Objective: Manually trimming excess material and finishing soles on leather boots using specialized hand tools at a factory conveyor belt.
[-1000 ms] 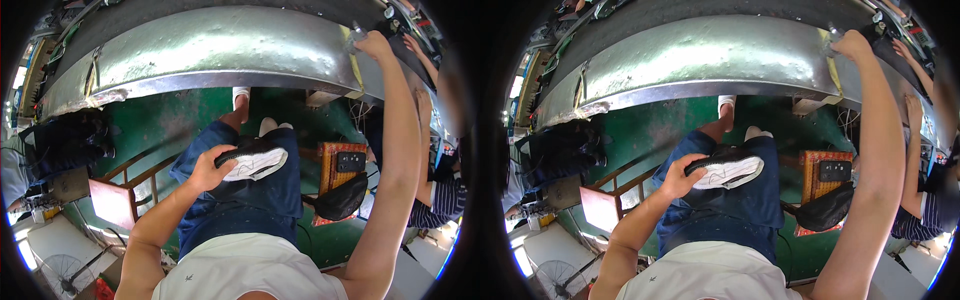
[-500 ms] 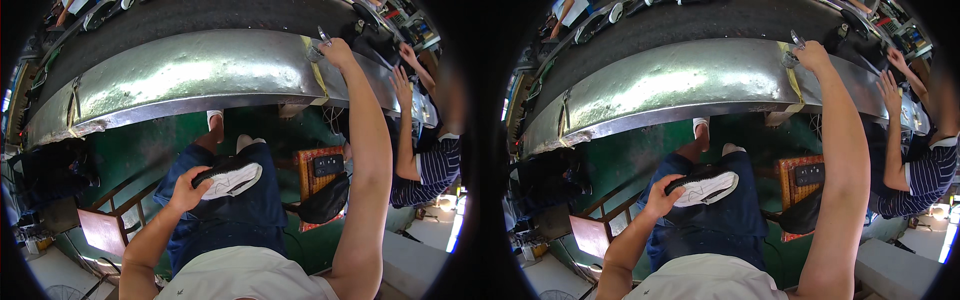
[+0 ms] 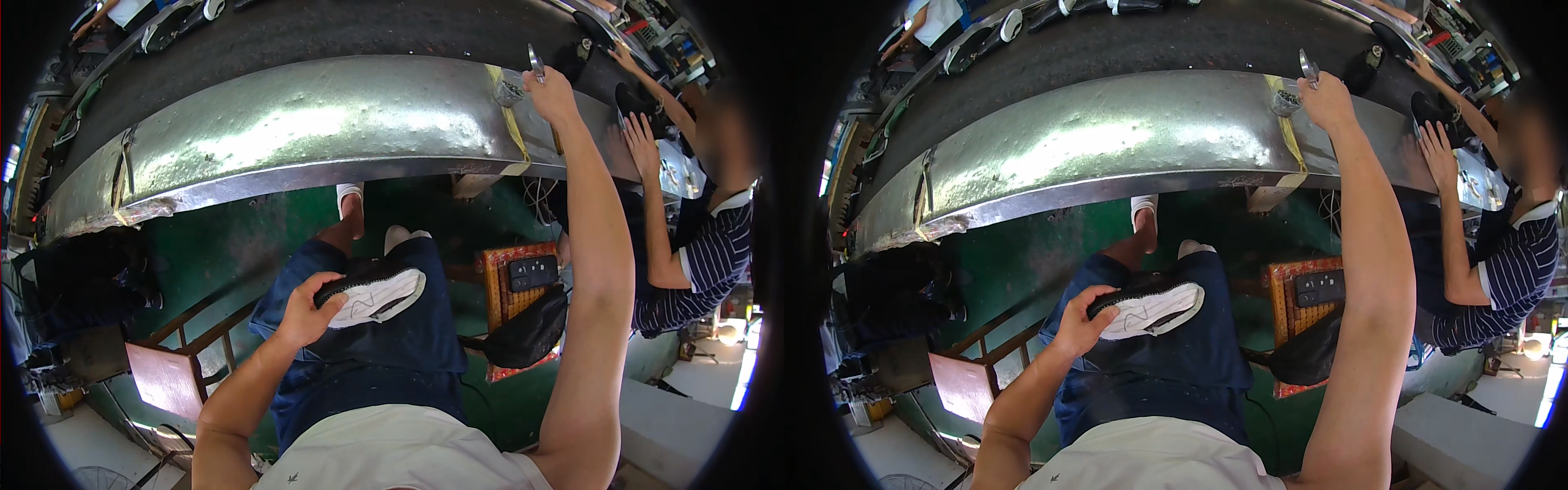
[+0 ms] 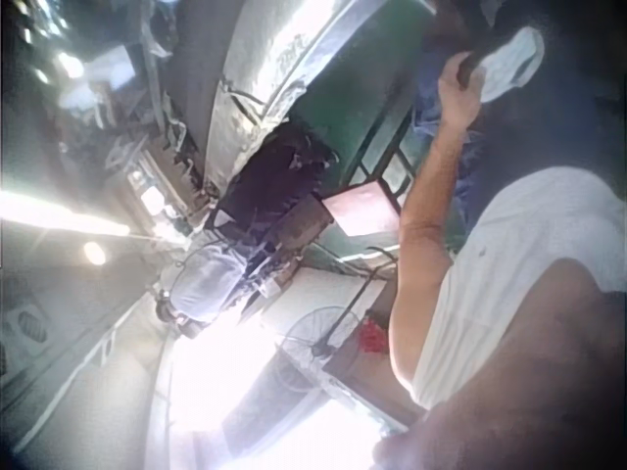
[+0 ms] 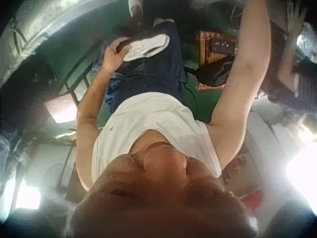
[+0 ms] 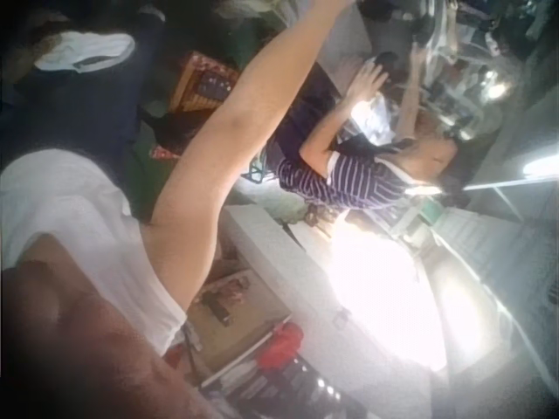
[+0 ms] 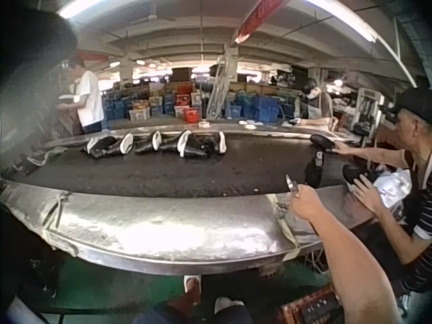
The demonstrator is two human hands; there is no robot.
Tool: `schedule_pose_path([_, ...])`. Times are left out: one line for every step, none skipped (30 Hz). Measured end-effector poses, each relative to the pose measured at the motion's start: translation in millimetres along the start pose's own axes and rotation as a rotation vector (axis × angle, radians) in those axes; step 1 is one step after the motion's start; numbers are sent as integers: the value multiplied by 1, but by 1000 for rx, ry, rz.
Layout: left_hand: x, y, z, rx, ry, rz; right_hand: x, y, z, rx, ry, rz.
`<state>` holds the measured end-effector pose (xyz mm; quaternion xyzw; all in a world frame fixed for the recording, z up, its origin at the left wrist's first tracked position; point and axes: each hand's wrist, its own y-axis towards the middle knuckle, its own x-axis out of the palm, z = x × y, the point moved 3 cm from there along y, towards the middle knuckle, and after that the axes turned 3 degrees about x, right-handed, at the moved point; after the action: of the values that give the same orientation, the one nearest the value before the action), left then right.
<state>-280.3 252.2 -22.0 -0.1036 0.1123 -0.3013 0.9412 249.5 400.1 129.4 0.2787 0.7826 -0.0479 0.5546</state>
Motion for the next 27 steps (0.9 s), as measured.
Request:
schedule_pose_path([0, -3, 0, 3, -7, 14, -2, -7, -4, -37, 43, 27])
schedule_pose_path([0, -6, -3, -12, -1, 31, -3, -19, -18, -45, 58, 12])
schedule_pose_path([2, -4, -5, 99, -24, 73, -9, -33, -32, -120, 39, 76])
schedule_pose_path([4, -5, -4, 205, -45, 110, -15, -58, -46, -189, 20, 137])
schedule_pose_path([5, -7, -3, 228, -40, 122, -13, -93, -63, -170, 159, 42])
schedule_pose_path([5, -4, 0, 258, -31, 134, -9, -133, -83, -153, 299, -48])
schedule_pose_path([7, 0, 7, 260, 7, 122, 3, -178, -97, -86, 467, -251])
schedule_pose_path([10, 2, 6, 251, 13, 129, 29, -219, -104, -135, 709, -345])
schedule_pose_path([12, 3, 6, 274, 3, 123, 46, -259, -121, -84, 852, -478])
schedule_pose_path([13, 6, 6, 303, -10, 109, 69, -291, -127, -74, 883, -578])
schedule_pose_path([12, 7, 10, 345, 85, 72, 90, -314, -135, -76, 901, -602])
schedule_pose_path([10, 6, 11, 338, 93, 69, 104, -331, -143, -79, 925, -629])
schedule_pose_path([8, 5, 13, 336, 119, 74, 109, -337, -149, -74, 934, -629])
schedule_pose_path([7, 3, 14, 336, 144, 78, 111, -342, -154, -130, 840, -595])
schedule_pose_path([5, 1, 13, 334, 149, 72, 113, -345, -158, -185, 744, -559])
schedule_pose_path([4, 0, 14, 336, 158, 80, 114, -347, -160, -184, 746, -555])
schedule_pose_path([3, -1, 14, 339, 166, 90, 113, -347, -163, -261, 734, -488])
schedule_pose_path([3, -1, 15, 343, 165, 89, 111, -348, -165, -339, 720, -421])
schedule_pose_path([3, -1, 17, 365, 189, 110, 112, -348, -165, -343, 718, -418])
schedule_pose_path([3, -1, 19, 387, 211, 132, 113, -348, -165, -388, 682, -423])
schedule_pose_path([3, -1, 20, 391, 209, 137, 113, -348, -166, -433, 645, -429])
schedule_pose_path([4, -1, 21, 399, 217, 131, 110, -348, -168, -439, 643, -430])
schedule_pose_path([4, -2, 22, 406, 226, 126, 105, -348, -172, -468, 584, -466])
schedule_pose_path([4, -3, 22, 407, 225, 131, 104, -348, -175, -495, 525, -503])
schedule_pose_path([4, -3, 22, 401, 222, 113, 104, -348, -175, -497, 522, -502])
schedule_pose_path([5, -3, 22, 395, 218, 93, 106, -348, -174, -501, 527, -509])
schedule_pose_path([4, -3, 22, 397, 217, 93, 108, -348, -173, -504, 533, -515])
